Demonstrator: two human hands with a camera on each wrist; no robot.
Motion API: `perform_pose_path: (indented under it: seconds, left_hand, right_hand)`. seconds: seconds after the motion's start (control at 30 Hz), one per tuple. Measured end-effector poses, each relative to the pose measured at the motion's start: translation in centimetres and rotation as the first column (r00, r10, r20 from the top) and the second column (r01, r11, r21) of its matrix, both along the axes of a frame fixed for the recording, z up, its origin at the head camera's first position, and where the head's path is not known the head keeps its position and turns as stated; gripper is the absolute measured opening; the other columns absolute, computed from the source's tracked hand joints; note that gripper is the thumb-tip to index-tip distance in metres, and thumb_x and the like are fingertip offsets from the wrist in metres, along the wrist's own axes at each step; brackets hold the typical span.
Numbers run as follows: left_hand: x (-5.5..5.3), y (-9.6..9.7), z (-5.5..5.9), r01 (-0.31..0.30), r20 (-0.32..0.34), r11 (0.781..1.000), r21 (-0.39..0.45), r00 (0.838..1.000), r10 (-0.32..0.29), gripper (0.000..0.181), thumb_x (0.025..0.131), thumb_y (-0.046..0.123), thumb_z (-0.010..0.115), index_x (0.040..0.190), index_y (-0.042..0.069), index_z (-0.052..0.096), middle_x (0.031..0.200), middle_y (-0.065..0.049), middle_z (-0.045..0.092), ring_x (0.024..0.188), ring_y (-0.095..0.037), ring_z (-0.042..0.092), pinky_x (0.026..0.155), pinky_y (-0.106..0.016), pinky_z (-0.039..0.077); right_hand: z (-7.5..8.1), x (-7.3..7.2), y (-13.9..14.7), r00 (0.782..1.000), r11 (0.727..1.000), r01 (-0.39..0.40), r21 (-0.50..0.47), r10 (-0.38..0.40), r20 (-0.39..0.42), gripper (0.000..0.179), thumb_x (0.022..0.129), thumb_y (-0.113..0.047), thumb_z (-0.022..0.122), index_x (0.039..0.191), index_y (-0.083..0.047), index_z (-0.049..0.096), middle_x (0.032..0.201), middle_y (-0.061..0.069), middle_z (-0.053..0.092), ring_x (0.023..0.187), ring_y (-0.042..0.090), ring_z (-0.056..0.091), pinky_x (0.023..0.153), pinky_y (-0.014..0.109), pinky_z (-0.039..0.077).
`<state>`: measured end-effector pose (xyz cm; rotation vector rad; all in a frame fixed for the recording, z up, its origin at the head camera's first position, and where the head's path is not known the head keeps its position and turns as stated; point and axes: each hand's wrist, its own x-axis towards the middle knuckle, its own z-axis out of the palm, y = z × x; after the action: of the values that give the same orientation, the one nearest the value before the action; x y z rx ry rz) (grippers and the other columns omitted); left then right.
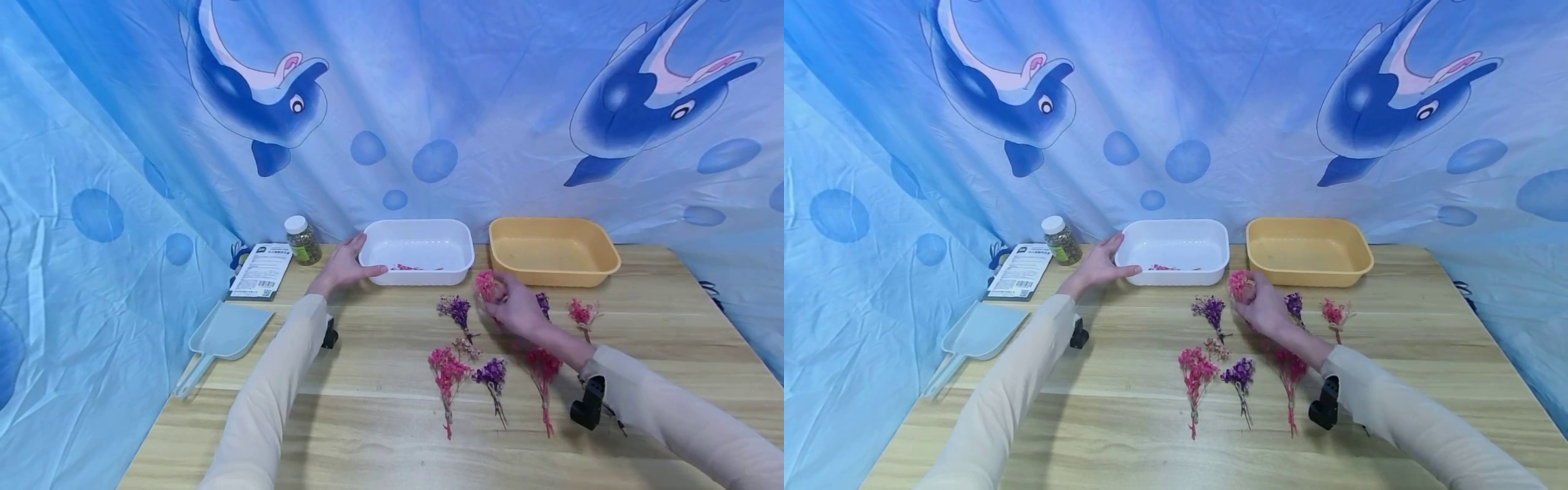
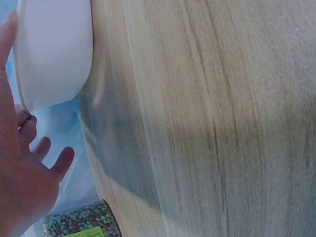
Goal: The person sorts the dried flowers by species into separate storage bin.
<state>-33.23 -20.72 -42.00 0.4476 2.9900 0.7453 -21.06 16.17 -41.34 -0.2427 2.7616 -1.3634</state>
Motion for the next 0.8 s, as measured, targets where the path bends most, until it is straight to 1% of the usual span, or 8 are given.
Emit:
perform_pose_path:
  seconds: [0.07,0.2,0.33,0.47,0.53,0.67,0.73,0.8]
  left_hand:
    - [0.0,0.0,0.1,-0.002,0.0,1.0,0.005,1.0,0.002,0.11,0.081,0.064,0.071,0.158,0.003,0.022,0.164,-0.014,0.02,0.148,-0.038,0.017,0.119,-0.053,0.016]
    - [0.1,0.0,0.2,-0.005,-0.002,1.0,0.015,1.0,0.005,0.109,0.081,0.063,0.071,0.158,0.003,0.023,0.164,-0.014,0.02,0.148,-0.038,0.017,0.119,-0.054,0.016]
    - [0.2,-0.1,0.3,-0.005,-0.001,1.0,0.018,1.0,0.005,0.109,0.081,0.063,0.072,0.158,0.003,0.023,0.164,-0.014,0.02,0.148,-0.038,0.017,0.119,-0.054,0.016]
    - [0.1,-0.1,0.3,-0.001,-0.003,1.0,0.019,1.0,0.001,0.109,0.081,0.062,0.072,0.158,0.003,0.023,0.164,-0.014,0.02,0.148,-0.039,0.017,0.119,-0.054,0.016]
    - [0.1,-0.1,0.3,0.001,-0.006,1.0,0.018,1.0,-0.001,0.109,0.081,0.062,0.072,0.158,0.002,0.024,0.164,-0.014,0.021,0.148,-0.039,0.017,0.119,-0.054,0.016]
    - [0.1,-0.1,0.2,0.002,-0.004,1.0,0.018,1.0,-0.002,0.109,0.081,0.062,0.072,0.158,0.003,0.024,0.164,-0.014,0.02,0.148,-0.037,0.018,0.119,-0.051,0.016]
    - [0.1,-0.1,0.1,0.001,-0.003,1.0,0.019,1.0,-0.001,0.109,0.081,0.063,0.072,0.158,0.003,0.023,0.164,-0.014,0.02,0.148,-0.037,0.018,0.12,-0.051,0.017]
    - [0.2,-0.1,0.1,0.0,-0.002,1.0,0.02,1.0,0.0,0.109,0.081,0.063,0.072,0.158,0.003,0.023,0.164,-0.013,0.02,0.148,-0.038,0.018,0.119,-0.051,0.017]
  right_hand:
    - [0.4,0.1,-0.1,1.0,0.999,-0.014,-0.029,0.013,-0.011,0.076,0.088,0.005,0.07,0.151,0.009,0.028,0.084,0.012,0.063,0.056,0.027,0.062,0.051,0.032,0.055]
    - [1.1,-0.1,-0.1,0.998,0.998,-0.029,-0.049,0.027,-0.051,0.072,0.089,0.005,0.07,0.15,0.008,0.031,0.089,0.016,0.065,0.053,0.032,0.064,0.045,0.032,0.054]
    - [1.8,-0.6,-0.3,0.995,0.999,-0.04,-0.019,0.038,-0.087,0.07,0.089,0.003,0.071,0.149,0.005,0.034,0.091,0.014,0.066,0.052,0.025,0.062,0.043,0.031,0.051]
    - [2.3,-1.5,-0.6,0.986,0.995,-0.096,0.024,0.099,-0.133,0.07,0.09,0.001,0.072,0.15,0.004,0.035,0.088,0.012,0.065,0.052,0.02,0.058,0.042,0.031,0.048]
    - [2.6,-2.0,-0.9,0.978,0.99,-0.133,0.044,0.138,-0.156,0.069,0.09,0.0,0.072,0.149,0.005,0.037,0.087,0.011,0.065,0.056,0.02,0.059,0.044,0.031,0.049]
    - [3.2,-3.0,-1.6,0.96,0.977,-0.194,0.091,0.208,-0.188,0.065,0.088,0.0,0.073,0.144,0.007,0.041,0.088,0.009,0.066,0.066,0.019,0.063,0.054,0.031,0.054]
    - [3.4,-3.5,-1.9,0.952,0.969,-0.222,0.108,0.239,-0.191,0.062,0.087,0.001,0.073,0.141,0.008,0.044,0.088,0.009,0.066,0.069,0.019,0.063,0.058,0.031,0.055]
    - [3.6,-3.9,-2.2,0.943,0.96,-0.255,0.114,0.273,-0.189,0.059,0.087,0.003,0.072,0.139,0.009,0.046,0.087,0.008,0.067,0.068,0.02,0.063,0.059,0.031,0.055]
